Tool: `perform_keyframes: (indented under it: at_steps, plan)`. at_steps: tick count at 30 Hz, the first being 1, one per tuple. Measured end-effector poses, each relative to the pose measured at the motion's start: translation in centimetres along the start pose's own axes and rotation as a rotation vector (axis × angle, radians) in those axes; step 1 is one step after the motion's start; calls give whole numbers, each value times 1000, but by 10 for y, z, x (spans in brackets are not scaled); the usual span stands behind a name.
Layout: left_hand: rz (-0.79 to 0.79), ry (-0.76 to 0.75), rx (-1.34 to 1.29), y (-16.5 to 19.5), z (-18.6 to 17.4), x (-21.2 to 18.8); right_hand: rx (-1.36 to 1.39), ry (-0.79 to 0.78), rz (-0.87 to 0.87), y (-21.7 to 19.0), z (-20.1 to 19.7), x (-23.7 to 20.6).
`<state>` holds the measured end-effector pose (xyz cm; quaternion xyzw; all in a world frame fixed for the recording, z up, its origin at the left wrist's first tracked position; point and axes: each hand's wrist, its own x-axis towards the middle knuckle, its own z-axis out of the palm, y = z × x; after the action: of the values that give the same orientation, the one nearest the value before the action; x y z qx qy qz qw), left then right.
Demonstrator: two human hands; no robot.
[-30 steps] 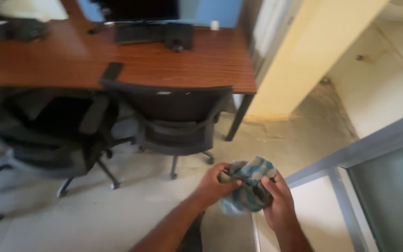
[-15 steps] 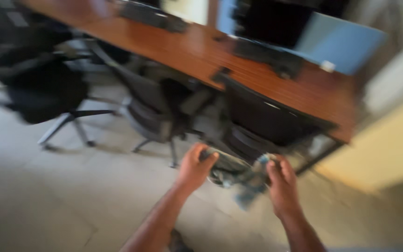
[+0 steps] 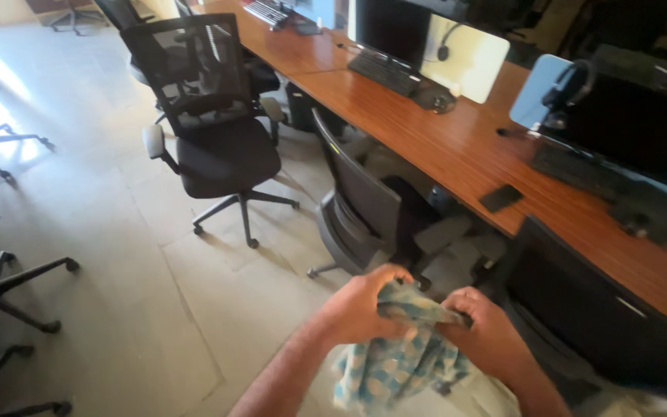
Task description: The person wipes a white desk with a cloth, then cleans a brown metal door and a glass door panel. They also wipe the armrests of an office chair. The actions are performed with a cloth in an office setting.
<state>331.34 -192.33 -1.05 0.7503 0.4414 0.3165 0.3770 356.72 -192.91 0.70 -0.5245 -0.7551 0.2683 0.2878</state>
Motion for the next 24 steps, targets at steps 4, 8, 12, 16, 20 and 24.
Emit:
perform_keyframes:
  at_steps: [4,8,12,16,20,24]
  plan:
    - [-328,-229,646,-52,-16,2,151,-64,311,6,4,24]
    - [-313,55,167,-88,-37,-9,163,51,322,12,3,41]
    - [-388,297,-436,-74,-52,-1,142,37,340,15,0,58]
    - [-264,149,-583,-53,-69,-1,712,-23,358,16,2,75]
    - [-389,-217,201,-53,-77,-8,920,-72,380,13,5,94]
    - [-120,-4,-794,-56,-93,-22,1031,-209,521,2,-7,116]
